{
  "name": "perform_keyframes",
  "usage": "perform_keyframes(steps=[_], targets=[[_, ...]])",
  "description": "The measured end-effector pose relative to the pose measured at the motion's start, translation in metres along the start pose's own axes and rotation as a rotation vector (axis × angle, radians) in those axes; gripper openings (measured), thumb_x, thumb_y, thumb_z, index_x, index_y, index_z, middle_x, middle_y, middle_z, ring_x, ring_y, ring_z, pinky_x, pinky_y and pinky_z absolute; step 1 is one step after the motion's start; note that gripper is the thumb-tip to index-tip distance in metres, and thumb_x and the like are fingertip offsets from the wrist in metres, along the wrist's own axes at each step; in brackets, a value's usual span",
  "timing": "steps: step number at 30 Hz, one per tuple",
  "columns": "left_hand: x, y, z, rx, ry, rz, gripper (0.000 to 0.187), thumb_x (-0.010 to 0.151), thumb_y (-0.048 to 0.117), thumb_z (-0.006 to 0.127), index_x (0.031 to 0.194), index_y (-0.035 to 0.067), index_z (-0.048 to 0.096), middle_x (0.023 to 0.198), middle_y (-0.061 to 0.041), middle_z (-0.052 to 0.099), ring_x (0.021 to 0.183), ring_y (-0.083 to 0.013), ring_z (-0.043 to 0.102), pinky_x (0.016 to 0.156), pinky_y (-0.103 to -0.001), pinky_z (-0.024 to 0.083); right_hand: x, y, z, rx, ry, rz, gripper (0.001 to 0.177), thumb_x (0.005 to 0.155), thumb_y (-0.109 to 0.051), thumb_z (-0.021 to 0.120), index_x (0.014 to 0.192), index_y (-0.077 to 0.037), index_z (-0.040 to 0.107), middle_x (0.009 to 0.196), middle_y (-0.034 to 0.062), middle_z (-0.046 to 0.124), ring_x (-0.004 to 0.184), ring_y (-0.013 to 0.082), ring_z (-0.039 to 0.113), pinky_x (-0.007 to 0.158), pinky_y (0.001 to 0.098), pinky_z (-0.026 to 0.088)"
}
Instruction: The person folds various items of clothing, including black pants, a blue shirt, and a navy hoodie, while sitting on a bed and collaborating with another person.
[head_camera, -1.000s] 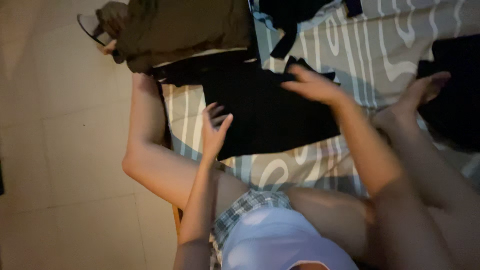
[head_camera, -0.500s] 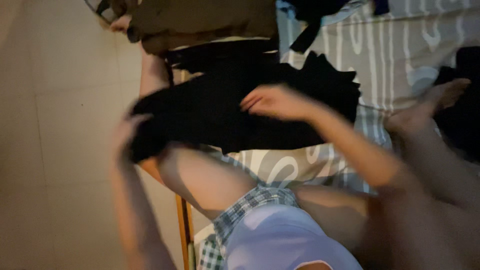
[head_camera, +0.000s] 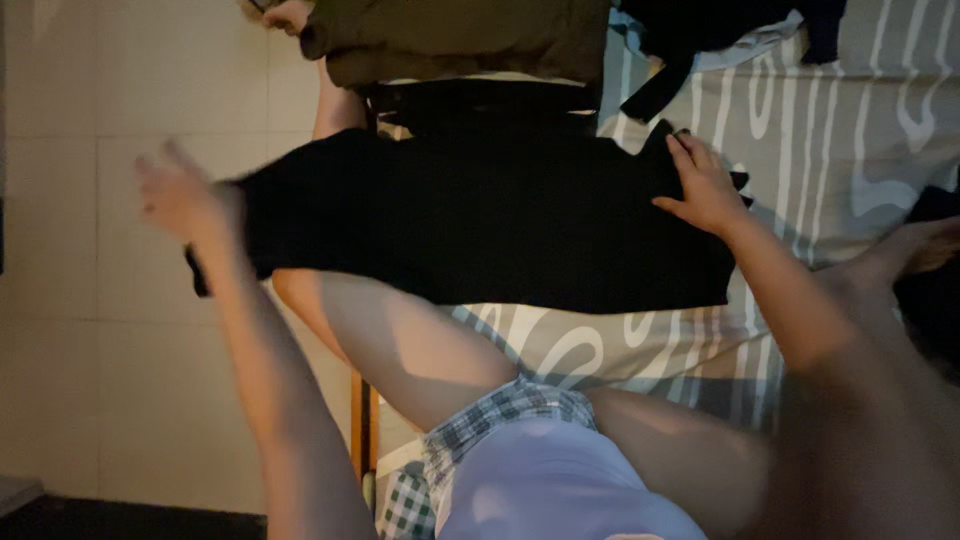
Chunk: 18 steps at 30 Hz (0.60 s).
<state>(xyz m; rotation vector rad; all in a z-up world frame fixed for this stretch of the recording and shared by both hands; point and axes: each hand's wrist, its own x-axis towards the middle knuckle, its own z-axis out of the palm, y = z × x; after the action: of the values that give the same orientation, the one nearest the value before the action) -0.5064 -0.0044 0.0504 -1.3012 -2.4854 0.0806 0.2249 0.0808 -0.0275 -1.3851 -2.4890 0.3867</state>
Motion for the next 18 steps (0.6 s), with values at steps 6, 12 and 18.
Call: perform_keyframes(steps=[6, 12, 18], targets=[[-0.075, 0.207, -0.061, -0.667, -0.157, 0.682, 0.04, 0.085, 0.01, 0.07, 0.125, 0.007, 0.069, 0.127, -0.017, 0.065, 0.119, -0.0366, 0.06, 0.101, -0.051, 0.05, 0.012, 0.001, -0.002, 0.254, -0.519, 0.464, 0.09, 0.086, -0.019, 0.078, 0.166, -0.014, 0.035, 0.116, 0.0198, 0.069, 0.113, 0.0368, 0.066, 0.101, 0.0468, 0.053], [-0.168, 0.338, -0.105, -0.904, -0.292, 1.202, 0.055, 0.083, 0.025, 0.078, 0.134, 0.011, 0.062, 0.146, -0.017, 0.056, 0.135, -0.0391, 0.05, 0.11, -0.051, 0.042, -0.005, -0.01, -0.018, 0.07, -0.115, 0.036, 0.032, 0.084, 0.001, 0.072, 0.11, -0.007, 0.056, 0.118, 0.0182, 0.058, 0.106, 0.0377, 0.06, 0.086, 0.0454, 0.049], [-0.223, 0.396, -0.083, -0.887, -0.361, 1.168, 0.064, 0.084, 0.032, 0.078, 0.142, 0.018, 0.057, 0.139, -0.008, 0.058, 0.13, -0.0336, 0.051, 0.11, -0.053, 0.037, -0.009, -0.024, -0.023, 0.052, -0.238, 0.075, 0.031, 0.085, -0.005, 0.069, 0.115, -0.009, 0.061, 0.107, 0.0087, 0.062, 0.1, 0.0328, 0.063, 0.09, 0.0492, 0.048]])
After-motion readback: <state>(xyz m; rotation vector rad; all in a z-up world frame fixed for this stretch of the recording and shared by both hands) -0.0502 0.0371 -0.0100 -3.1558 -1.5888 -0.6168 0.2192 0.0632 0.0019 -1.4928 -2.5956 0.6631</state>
